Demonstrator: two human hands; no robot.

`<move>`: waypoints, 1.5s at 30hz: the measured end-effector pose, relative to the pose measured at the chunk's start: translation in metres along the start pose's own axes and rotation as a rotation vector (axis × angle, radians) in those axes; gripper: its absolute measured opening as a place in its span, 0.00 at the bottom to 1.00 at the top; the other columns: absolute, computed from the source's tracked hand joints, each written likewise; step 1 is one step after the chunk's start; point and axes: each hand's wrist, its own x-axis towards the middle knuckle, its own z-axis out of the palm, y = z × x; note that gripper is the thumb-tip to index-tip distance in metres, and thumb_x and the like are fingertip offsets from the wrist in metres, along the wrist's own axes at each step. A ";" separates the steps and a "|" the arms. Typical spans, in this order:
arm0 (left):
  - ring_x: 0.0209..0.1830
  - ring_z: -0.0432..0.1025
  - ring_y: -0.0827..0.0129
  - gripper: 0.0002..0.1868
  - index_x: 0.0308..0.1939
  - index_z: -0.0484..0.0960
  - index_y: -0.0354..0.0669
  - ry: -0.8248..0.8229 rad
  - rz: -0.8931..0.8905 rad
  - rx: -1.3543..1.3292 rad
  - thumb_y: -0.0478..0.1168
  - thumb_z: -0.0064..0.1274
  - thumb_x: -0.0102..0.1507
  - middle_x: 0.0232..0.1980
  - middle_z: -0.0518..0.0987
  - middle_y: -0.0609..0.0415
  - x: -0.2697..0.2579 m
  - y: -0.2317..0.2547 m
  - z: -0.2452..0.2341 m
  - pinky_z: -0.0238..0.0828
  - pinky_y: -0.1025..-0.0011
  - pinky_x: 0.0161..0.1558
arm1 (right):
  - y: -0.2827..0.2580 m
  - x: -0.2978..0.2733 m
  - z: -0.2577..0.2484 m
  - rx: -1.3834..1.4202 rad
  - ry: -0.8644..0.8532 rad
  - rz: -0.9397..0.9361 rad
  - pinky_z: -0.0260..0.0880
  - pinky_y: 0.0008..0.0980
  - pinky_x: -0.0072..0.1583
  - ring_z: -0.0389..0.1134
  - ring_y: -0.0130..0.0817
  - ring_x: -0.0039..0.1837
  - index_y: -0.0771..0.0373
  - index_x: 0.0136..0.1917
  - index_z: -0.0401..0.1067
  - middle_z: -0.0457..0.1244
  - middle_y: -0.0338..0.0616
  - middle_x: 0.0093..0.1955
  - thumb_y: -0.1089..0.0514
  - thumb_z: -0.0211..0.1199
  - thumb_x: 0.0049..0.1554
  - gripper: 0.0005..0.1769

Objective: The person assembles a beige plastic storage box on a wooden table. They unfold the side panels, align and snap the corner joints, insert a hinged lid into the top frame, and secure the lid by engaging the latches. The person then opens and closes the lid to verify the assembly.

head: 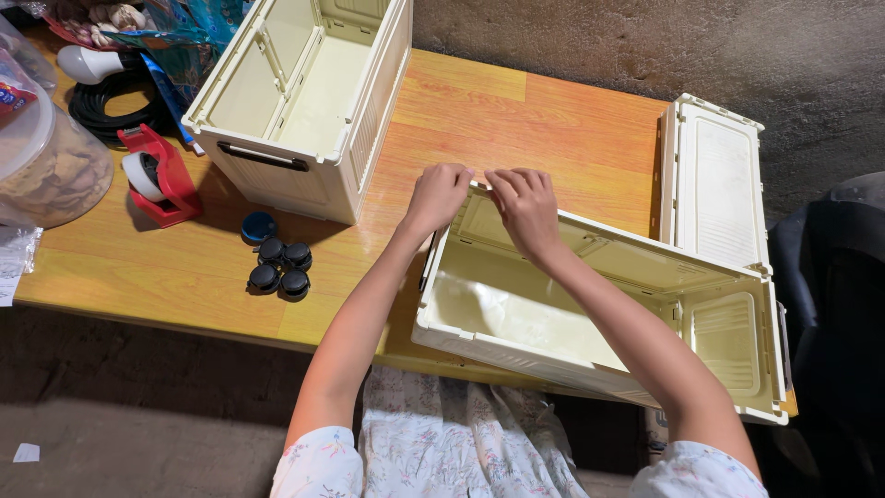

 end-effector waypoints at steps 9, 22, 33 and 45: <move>0.41 0.76 0.40 0.11 0.42 0.87 0.38 0.024 0.077 0.034 0.38 0.49 0.67 0.37 0.81 0.35 -0.001 0.008 -0.004 0.73 0.50 0.45 | -0.001 0.011 0.013 0.082 -0.064 0.143 0.59 0.40 0.56 0.68 0.35 0.41 0.56 0.44 0.82 0.70 0.40 0.36 0.58 0.70 0.58 0.02; 0.41 0.76 0.38 0.09 0.41 0.84 0.30 0.090 0.230 0.129 0.32 0.48 0.65 0.37 0.80 0.31 -0.012 0.009 -0.004 0.72 0.48 0.43 | -0.002 -0.006 0.009 -0.122 -0.069 -0.043 0.64 0.48 0.64 0.72 0.36 0.53 0.62 0.57 0.78 0.72 0.43 0.53 0.65 0.63 0.56 0.15; 0.36 0.77 0.39 0.05 0.32 0.83 0.31 0.155 0.307 0.312 0.29 0.52 0.61 0.32 0.80 0.32 -0.013 0.002 0.004 0.76 0.50 0.40 | 0.003 -0.019 0.022 -0.204 -0.136 -0.162 0.66 0.47 0.65 0.70 0.38 0.54 0.69 0.65 0.74 0.69 0.50 0.59 0.65 0.60 0.55 0.25; 0.36 0.79 0.41 0.05 0.32 0.83 0.31 0.104 0.289 0.425 0.27 0.59 0.52 0.31 0.80 0.32 -0.008 -0.002 0.010 0.78 0.53 0.40 | -0.002 -0.016 0.025 -0.238 -0.119 -0.185 0.67 0.39 0.59 0.70 0.38 0.49 0.74 0.63 0.74 0.70 0.53 0.54 0.66 0.59 0.54 0.23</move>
